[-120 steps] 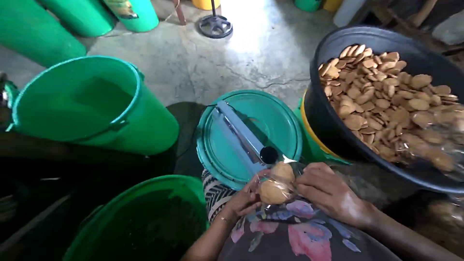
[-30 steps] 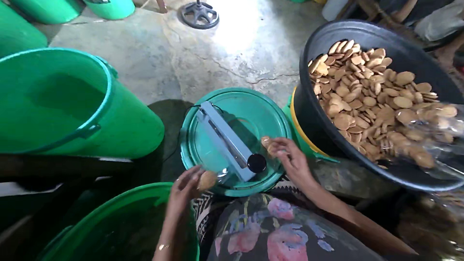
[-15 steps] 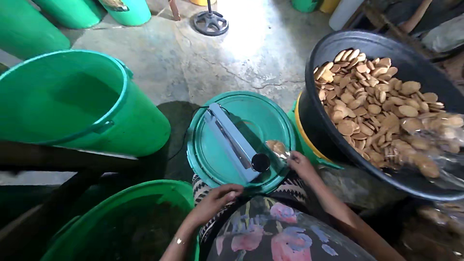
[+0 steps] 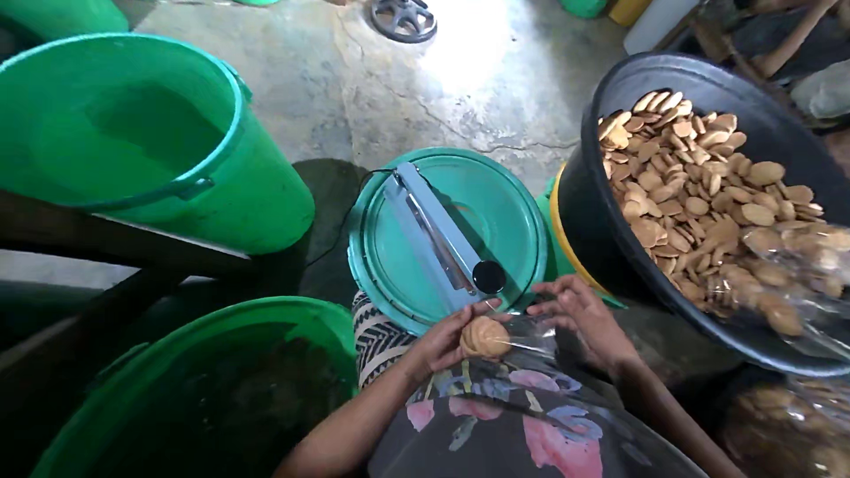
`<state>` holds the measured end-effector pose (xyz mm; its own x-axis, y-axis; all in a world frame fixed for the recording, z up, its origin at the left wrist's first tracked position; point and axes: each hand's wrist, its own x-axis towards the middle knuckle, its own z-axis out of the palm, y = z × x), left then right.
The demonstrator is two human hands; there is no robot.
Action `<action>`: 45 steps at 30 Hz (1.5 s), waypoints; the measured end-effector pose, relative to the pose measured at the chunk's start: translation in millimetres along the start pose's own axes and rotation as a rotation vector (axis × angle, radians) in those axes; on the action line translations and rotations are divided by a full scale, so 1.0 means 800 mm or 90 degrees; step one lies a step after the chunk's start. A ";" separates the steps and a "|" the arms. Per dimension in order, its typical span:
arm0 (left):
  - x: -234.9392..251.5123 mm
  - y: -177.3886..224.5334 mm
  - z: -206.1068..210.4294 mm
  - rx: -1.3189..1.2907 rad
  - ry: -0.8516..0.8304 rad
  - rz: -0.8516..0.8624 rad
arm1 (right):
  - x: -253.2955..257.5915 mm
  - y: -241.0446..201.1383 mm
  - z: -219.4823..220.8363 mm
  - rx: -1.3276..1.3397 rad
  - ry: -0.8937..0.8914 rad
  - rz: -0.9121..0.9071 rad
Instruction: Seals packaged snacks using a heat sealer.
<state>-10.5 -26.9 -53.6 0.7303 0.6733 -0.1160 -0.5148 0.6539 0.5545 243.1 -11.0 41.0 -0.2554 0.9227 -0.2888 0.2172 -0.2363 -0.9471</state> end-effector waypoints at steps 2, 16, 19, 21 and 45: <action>-0.016 -0.003 -0.005 -0.015 0.055 0.031 | -0.013 0.007 0.014 -0.019 -0.030 0.034; -0.036 -0.010 -0.014 0.095 0.329 0.202 | 0.020 -0.005 0.073 -0.215 -0.178 0.131; -0.027 0.004 -0.023 0.112 0.416 0.261 | 0.059 -0.009 0.090 -0.295 -0.076 0.139; -0.016 0.015 -0.032 0.099 0.478 0.275 | 0.092 0.015 0.094 -0.349 -0.010 0.007; -0.032 0.088 -0.023 0.314 0.465 0.167 | 0.108 0.013 0.144 -0.556 0.066 -0.291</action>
<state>-73.8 8.2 -26.5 0.0662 0.9396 -0.3358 -0.2516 0.3414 0.9056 114.6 30.8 -9.7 -0.4135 0.9009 0.1321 0.7468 0.4186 -0.5168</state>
